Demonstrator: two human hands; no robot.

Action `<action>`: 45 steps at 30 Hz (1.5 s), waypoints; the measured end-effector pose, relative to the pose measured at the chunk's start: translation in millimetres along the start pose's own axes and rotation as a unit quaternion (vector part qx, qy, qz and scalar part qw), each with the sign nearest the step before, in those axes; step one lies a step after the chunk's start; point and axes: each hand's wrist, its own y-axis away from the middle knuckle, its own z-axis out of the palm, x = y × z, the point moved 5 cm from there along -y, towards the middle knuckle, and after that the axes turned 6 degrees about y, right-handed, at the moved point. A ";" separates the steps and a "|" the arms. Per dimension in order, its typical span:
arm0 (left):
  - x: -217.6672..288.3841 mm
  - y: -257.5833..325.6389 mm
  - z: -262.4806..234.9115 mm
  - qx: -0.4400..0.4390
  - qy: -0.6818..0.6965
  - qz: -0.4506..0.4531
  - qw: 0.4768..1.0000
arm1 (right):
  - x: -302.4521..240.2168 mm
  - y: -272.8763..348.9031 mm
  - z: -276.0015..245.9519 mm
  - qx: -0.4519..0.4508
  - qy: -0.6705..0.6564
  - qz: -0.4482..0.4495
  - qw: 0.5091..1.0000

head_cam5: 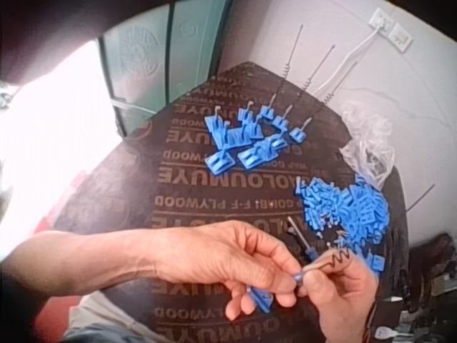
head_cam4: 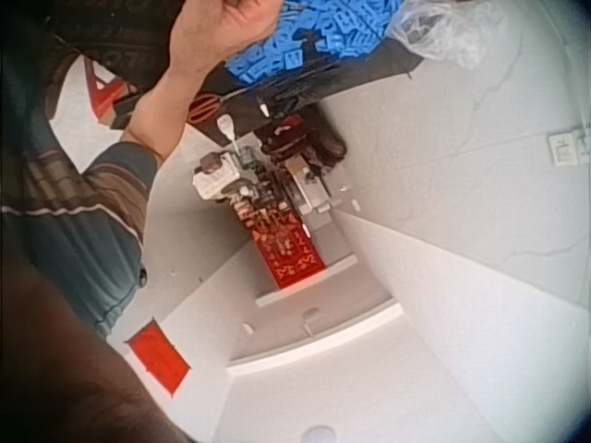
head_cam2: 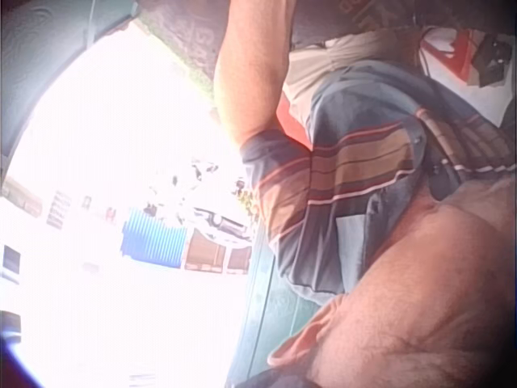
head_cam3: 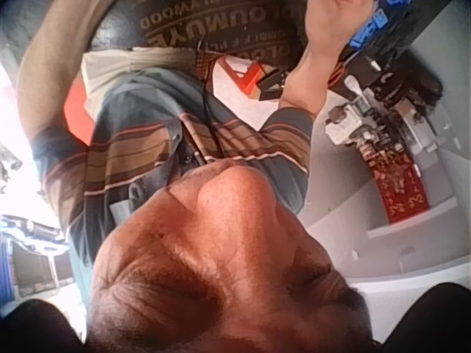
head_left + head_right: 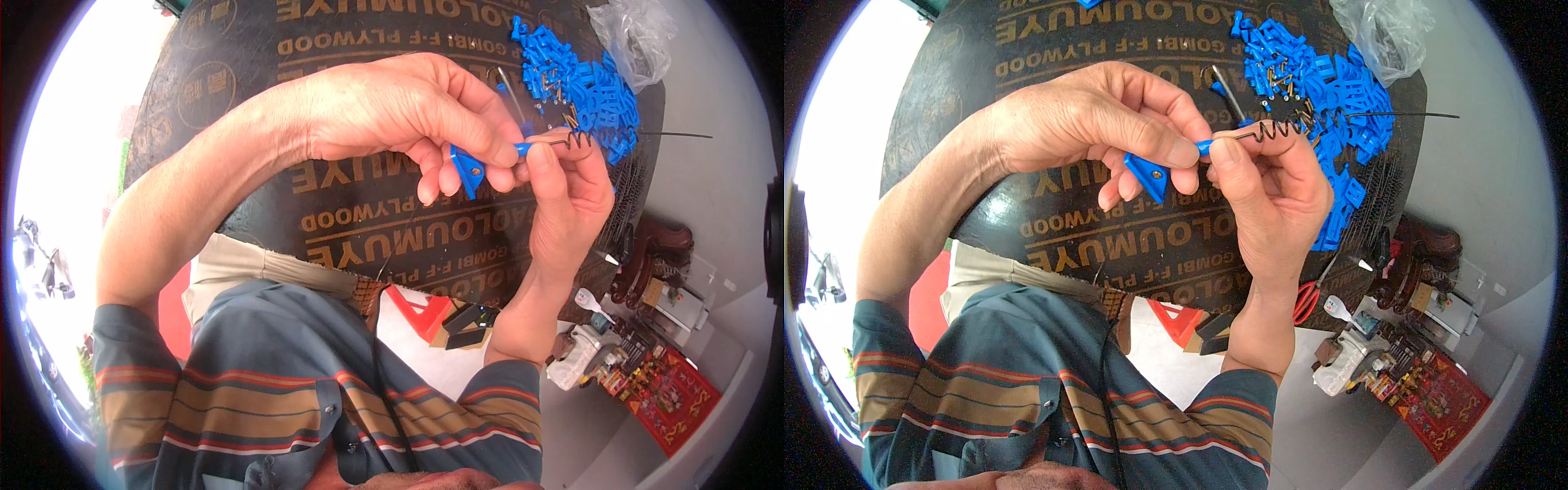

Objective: The person assembles small blue plastic clips onto a coiled metal wire by hand.

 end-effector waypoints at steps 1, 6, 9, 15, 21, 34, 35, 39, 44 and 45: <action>0.2 -1.1 0.7 -0.002 -0.002 0.000 1.000 | -0.5 0.0 -0.9 0.002 0.004 0.002 1.000; 4.2 2.7 0.9 0.022 -0.035 -0.016 0.999 | 2.1 -2.7 0.3 -0.022 -0.001 0.009 1.000; 1.3 6.5 -2.3 0.019 -0.029 -0.010 0.999 | -1.7 -4.4 3.7 -0.030 0.036 0.013 0.999; -4.3 -0.9 3.5 -0.027 -0.047 0.055 0.997 | 7.0 -0.1 -6.5 -0.015 0.077 0.019 0.997; -11.1 -7.3 -4.9 -0.027 0.002 0.067 0.997 | 15.3 -4.7 -1.7 -0.004 0.069 -0.009 0.998; -9.3 -7.9 -9.9 -0.052 -0.008 0.089 0.995 | 17.6 -10.3 -0.4 -0.010 0.093 -0.039 0.995; -8.9 -7.6 -8.7 -0.054 -0.009 0.090 0.994 | 16.8 -10.0 -0.4 -0.009 0.094 -0.041 0.995; -9.2 -9.6 -1.2 -0.051 -0.026 0.087 0.995 | 14.9 -3.9 -9.1 0.000 0.105 -0.034 0.994; -4.8 -2.9 -11.7 0.003 -0.065 0.069 0.995 | 23.6 -10.9 -3.0 -0.011 0.071 -0.001 0.997; -1.8 0.3 -11.2 -0.001 -0.060 0.080 0.995 | 22.1 -12.9 -0.4 -0.025 0.064 -0.001 0.998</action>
